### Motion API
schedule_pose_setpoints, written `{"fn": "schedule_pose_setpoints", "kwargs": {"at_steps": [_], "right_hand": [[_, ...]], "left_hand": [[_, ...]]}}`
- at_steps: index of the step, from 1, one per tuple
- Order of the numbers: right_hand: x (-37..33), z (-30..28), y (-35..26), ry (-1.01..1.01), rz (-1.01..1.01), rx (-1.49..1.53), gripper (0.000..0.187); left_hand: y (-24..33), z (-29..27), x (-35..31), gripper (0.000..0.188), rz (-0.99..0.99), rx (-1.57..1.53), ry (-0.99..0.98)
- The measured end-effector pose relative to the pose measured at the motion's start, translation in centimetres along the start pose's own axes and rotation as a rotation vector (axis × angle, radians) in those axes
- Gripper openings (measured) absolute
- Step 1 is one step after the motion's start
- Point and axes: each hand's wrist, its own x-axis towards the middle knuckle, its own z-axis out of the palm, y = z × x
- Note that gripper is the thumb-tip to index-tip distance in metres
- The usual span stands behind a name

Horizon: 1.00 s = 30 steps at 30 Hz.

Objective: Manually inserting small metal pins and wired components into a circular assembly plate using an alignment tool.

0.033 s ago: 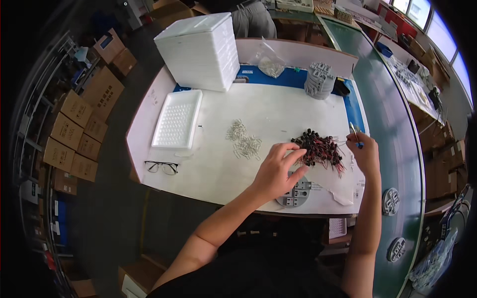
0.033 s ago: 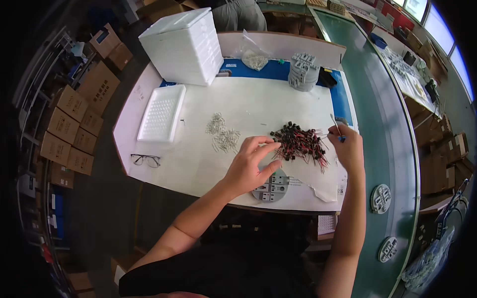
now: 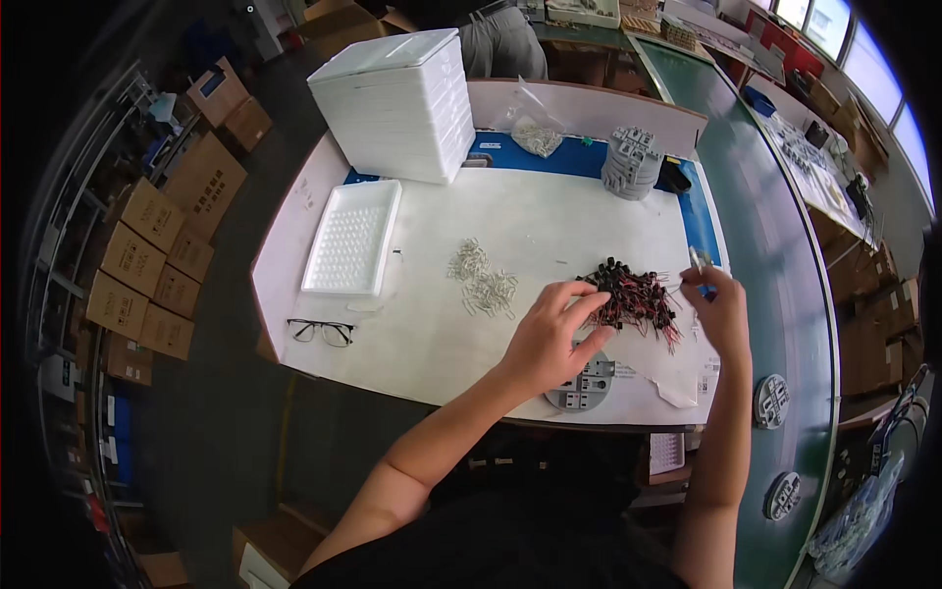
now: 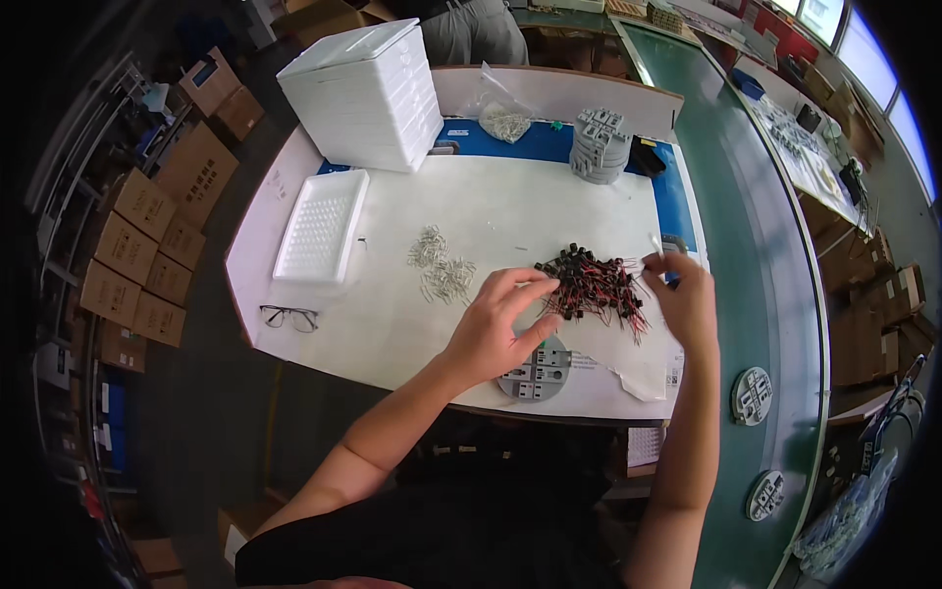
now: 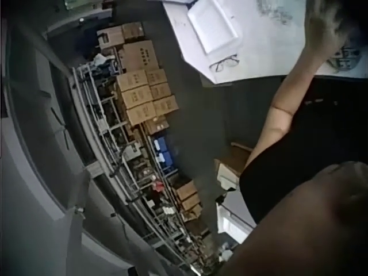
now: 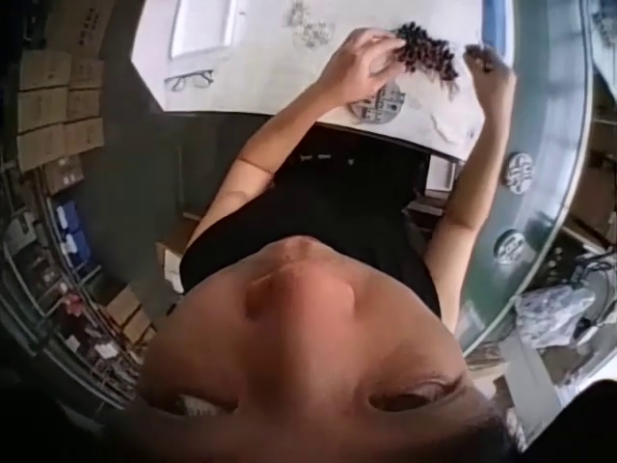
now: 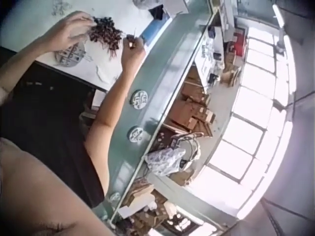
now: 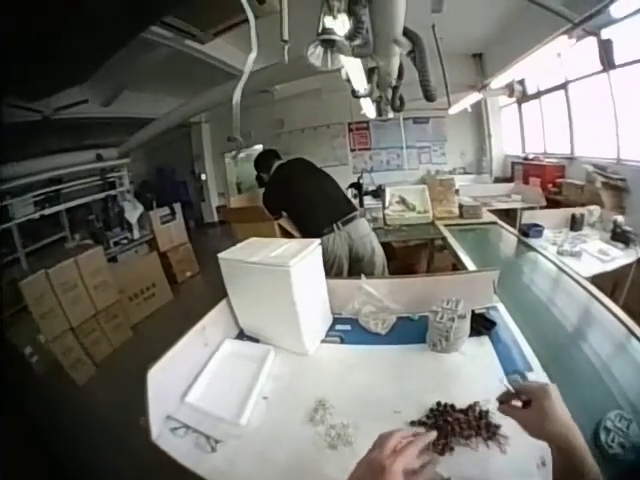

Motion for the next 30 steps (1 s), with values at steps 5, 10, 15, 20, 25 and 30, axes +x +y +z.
{"fn": "schedule_pose_setpoints", "kwargs": {"at_steps": [5, 10, 15, 20, 25, 30], "right_hand": [[-4.9, 0.8, -6.4, -0.184, -0.137, 0.351, 0.023], [-6.5, 3.6, -6.9, -0.064, -0.258, 0.394, 0.025], [-8.0, 5.6, -6.0, -0.214, -0.027, 0.694, 0.025], [-9.4, 5.6, -6.2, -0.286, -0.079, 0.559, 0.026], [-10.8, 5.4, -5.9, -0.258, 0.025, 0.556, 0.023], [-11.5, 5.3, -5.0, -0.271, -0.014, 0.269, 0.021]], "left_hand": [[2.2, -0.8, 2.5, 0.036, -0.145, -0.417, -0.14], [0.5, -1.3, 1.4, 0.02, -0.551, -0.874, -0.311], [1.0, -2.2, -0.5, 0.012, -0.165, -0.41, -0.071], [1.8, -2.4, -1.7, 0.009, -0.172, -0.38, -0.109], [0.6, -2.1, -3.1, 0.008, -0.305, -0.45, -0.171], [-0.2, -0.6, -5.1, 0.01, -0.141, -0.062, -0.147]]}}
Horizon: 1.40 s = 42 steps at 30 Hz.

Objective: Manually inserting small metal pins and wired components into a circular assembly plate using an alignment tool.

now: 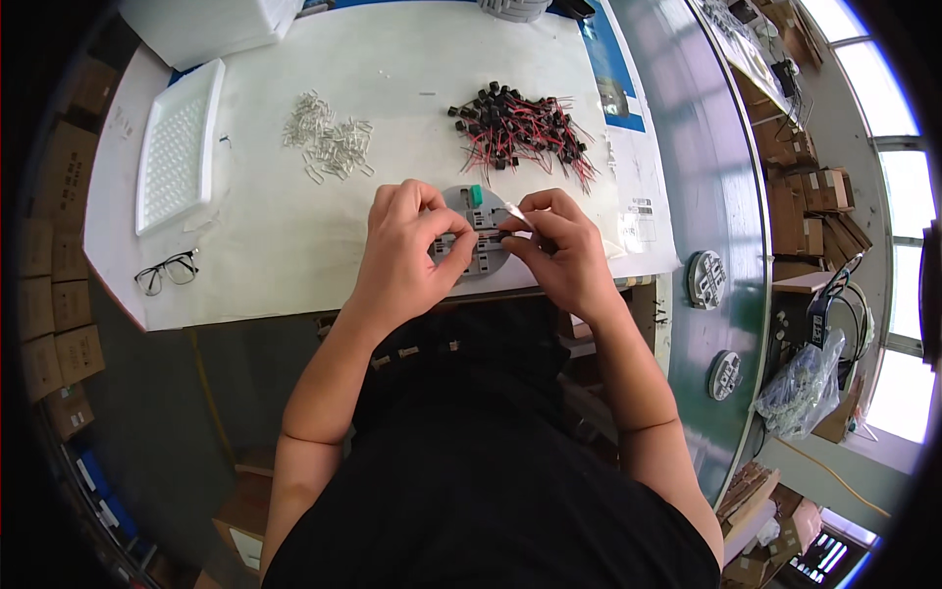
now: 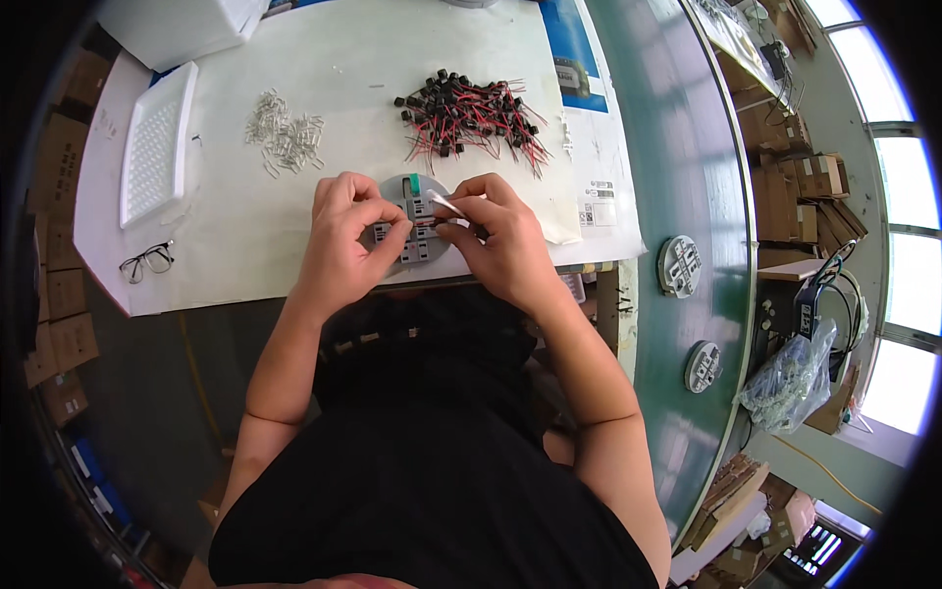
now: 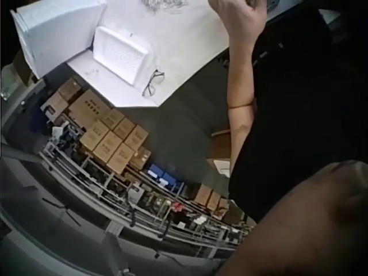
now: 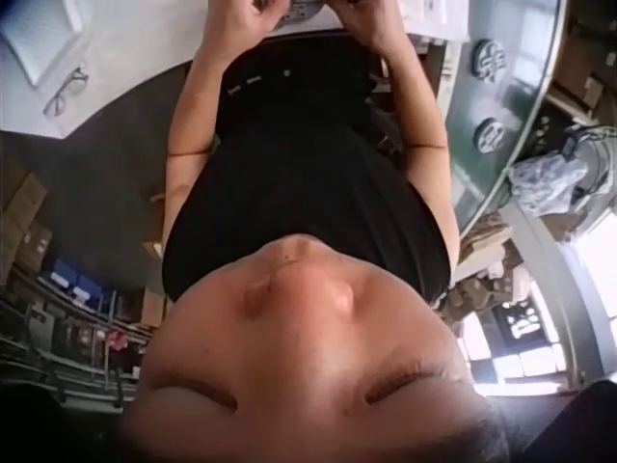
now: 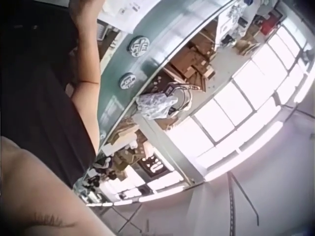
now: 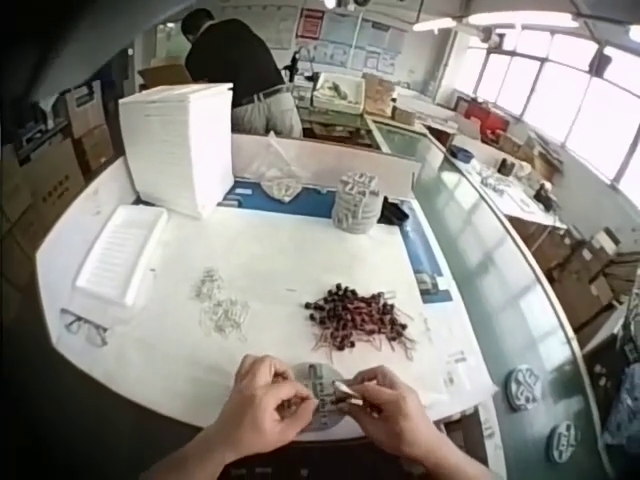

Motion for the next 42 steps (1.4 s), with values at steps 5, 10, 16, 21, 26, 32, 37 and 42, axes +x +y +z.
{"fn": "schedule_pose_setpoints", "kwargs": {"at_steps": [5, 10, 16, 21, 26, 32, 37, 42], "right_hand": [[0.1, 0.6, -0.3, 0.003, -0.167, -0.406, 0.017], [-0.2, 1.2, -1.8, -0.049, -0.13, -0.674, 0.015], [0.6, 0.0, 0.6, 0.005, -0.044, 0.042, 0.027], [2.8, 2.8, 0.7, 0.203, -0.188, 0.946, 0.053], [3.3, 4.8, 1.1, 0.185, -0.356, 0.568, 0.056], [3.5, 3.5, 1.9, 0.062, -0.147, 0.915, 0.067], [2.3, -1.3, -0.3, 0.178, 0.081, 1.196, 0.067], [0.4, -3.9, -0.7, 0.1, 0.184, 0.545, 0.052]], "left_hand": [[-0.8, 2.1, -0.7, 0.011, -0.011, 0.043, 0.036], [-1.0, 2.7, -0.9, 0.014, -0.076, -0.035, 0.087], [-1.0, 3.0, -1.0, 0.015, -0.071, 0.028, 0.102], [-0.6, 2.9, -0.8, 0.015, -0.076, 0.053, 0.088], [-0.7, 3.0, -0.8, 0.014, -0.088, 0.047, 0.083], [-0.3, 2.3, -0.6, 0.044, -0.022, 0.104, 0.112], [1.2, 1.4, 1.2, 0.077, 0.0, 0.334, -0.184], [1.7, 0.1, 2.0, 0.087, 0.147, 0.048, -0.127]]}}
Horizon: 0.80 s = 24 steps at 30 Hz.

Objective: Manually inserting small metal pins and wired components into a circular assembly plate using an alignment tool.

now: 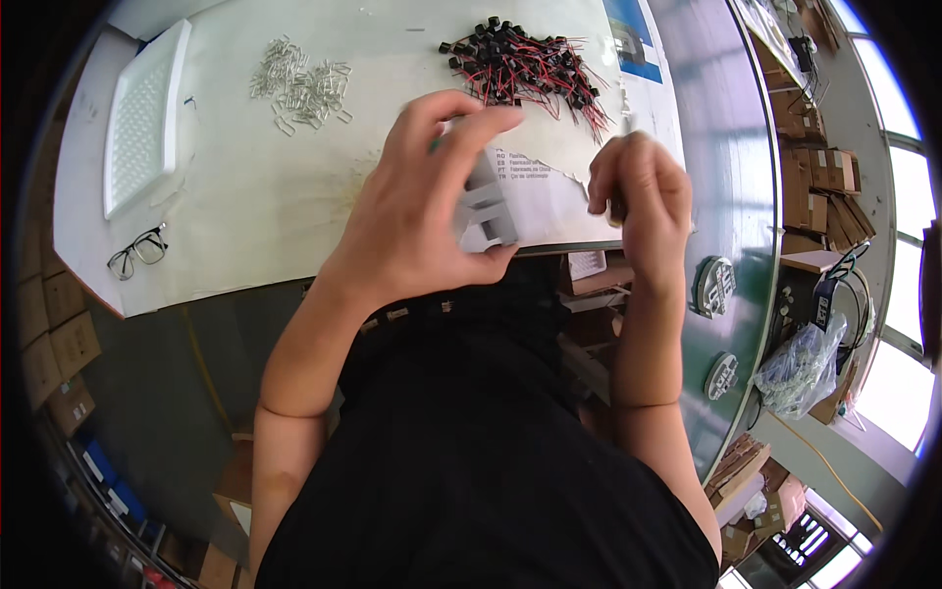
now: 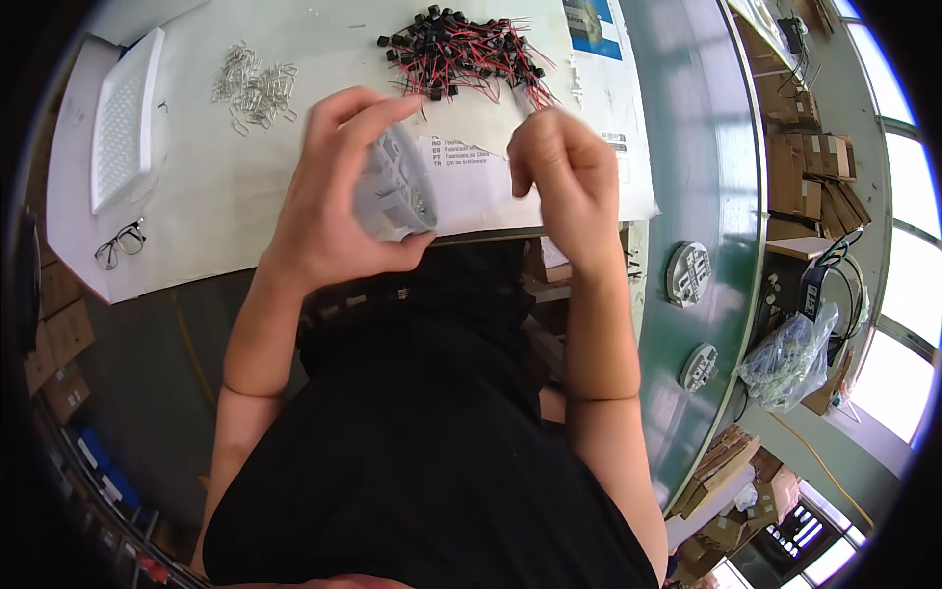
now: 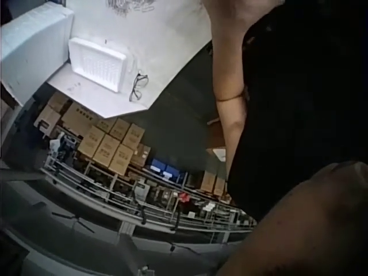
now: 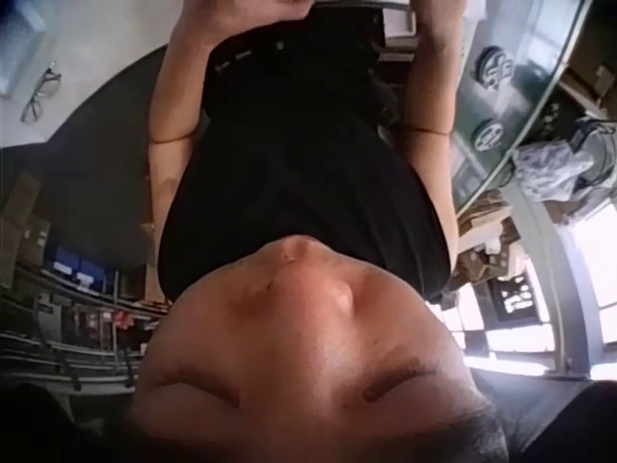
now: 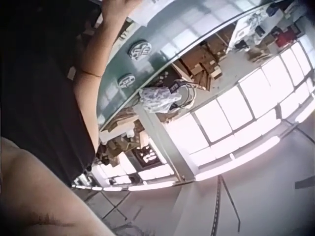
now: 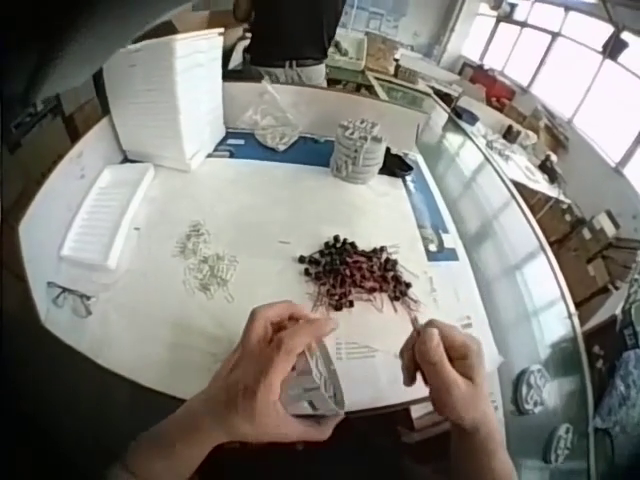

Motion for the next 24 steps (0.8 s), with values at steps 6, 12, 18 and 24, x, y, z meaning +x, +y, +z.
{"fn": "schedule_pose_setpoints", "kwargs": {"at_steps": [6, 12, 18, 24], "right_hand": [[0.0, 2.2, -0.1, -0.197, -0.233, -0.888, 0.037], [1.1, 4.1, 0.0, -0.324, -0.216, -1.108, 0.034], [0.8, 4.9, -0.3, -0.401, -0.121, -1.195, 0.036], [1.6, 6.0, -0.1, -0.398, -0.149, -1.165, 0.037]], "left_hand": [[-1.8, 1.5, -4.8, 0.097, -0.055, -0.062, 0.21], [-2.4, 0.2, -4.8, 0.101, -0.285, -0.226, 0.147], [-3.1, 0.8, -4.8, 0.112, -0.187, -0.052, 0.121], [-3.3, 0.9, -4.8, 0.112, -0.181, -0.034, 0.15]]}}
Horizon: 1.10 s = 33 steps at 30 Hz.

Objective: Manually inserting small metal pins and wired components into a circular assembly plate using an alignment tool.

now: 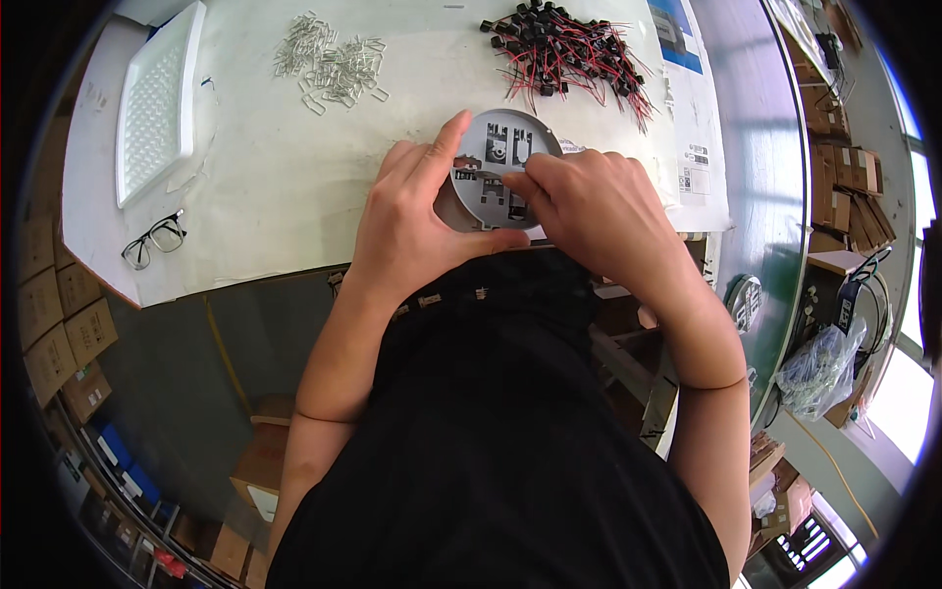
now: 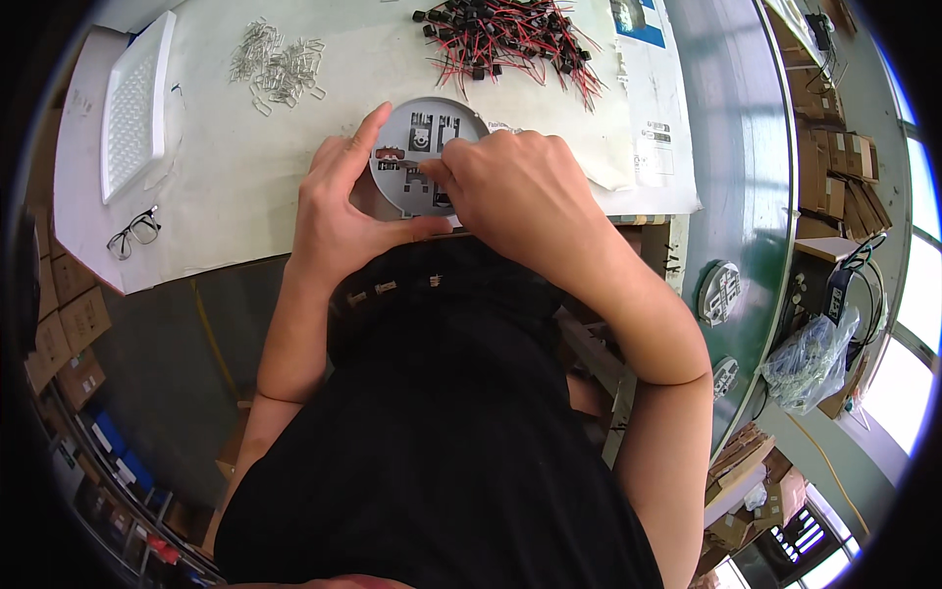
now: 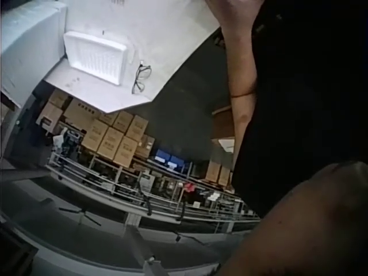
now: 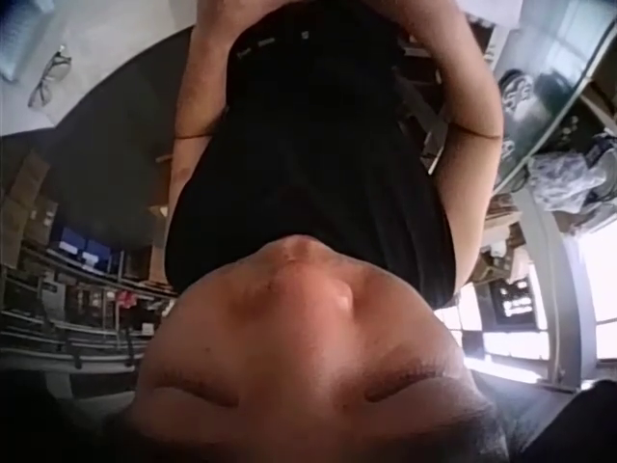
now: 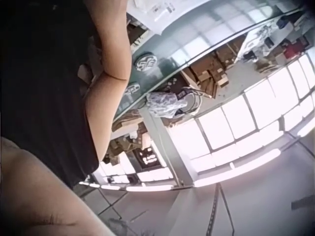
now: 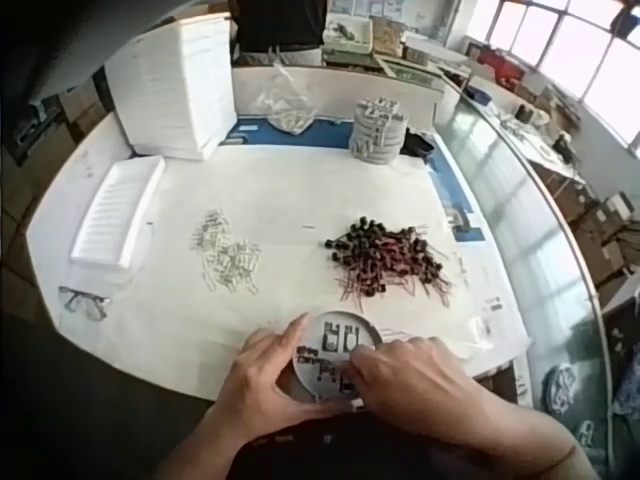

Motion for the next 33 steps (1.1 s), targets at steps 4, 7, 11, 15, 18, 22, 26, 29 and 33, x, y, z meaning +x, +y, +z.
{"fn": "schedule_pose_setpoints", "kwargs": {"at_steps": [4, 7, 11, 15, 18, 22, 26, 29, 33], "right_hand": [[0.0, 0.2, 0.1, 0.004, -0.028, 0.009, 0.036], [0.0, 0.4, 0.2, 0.011, -0.041, 0.024, 0.035], [0.0, 0.6, 0.4, 0.01, -0.05, 0.043, 0.034], [0.1, 1.0, 0.3, -0.005, -0.054, 0.035, 0.033], [0.3, 1.3, -0.3, -0.007, -0.064, 0.016, 0.032], [0.4, 0.0, -1.4, -0.023, -0.044, -0.101, 0.034], [0.8, -0.9, -1.3, -0.04, -0.087, -0.079, 0.036], [1.0, -0.4, -1.5, 0.004, -0.128, -0.089, 0.036], [1.2, -0.8, -2.1, -0.049, -0.088, -0.134, 0.035]], "left_hand": [[-0.2, 0.3, -0.1, 0.111, 0.041, -0.008, 0.055], [-0.2, 0.3, -0.1, 0.111, 0.064, -0.009, 0.058], [-0.2, 0.3, -0.3, 0.111, 0.046, -0.009, 0.029], [-0.2, 0.4, -0.2, 0.111, 0.057, -0.02, 0.059], [-0.2, 0.5, -0.3, 0.111, 0.039, 0.005, 0.044], [-0.3, 0.3, -0.2, 0.111, 0.023, 0.024, 0.031], [-0.4, 0.3, -0.2, 0.11, 0.018, 0.02, 0.021], [-0.4, 0.3, -0.4, 0.11, 0.02, 0.022, 0.016], [-0.5, 0.2, -0.4, 0.112, 0.023, 0.038, 0.024]]}}
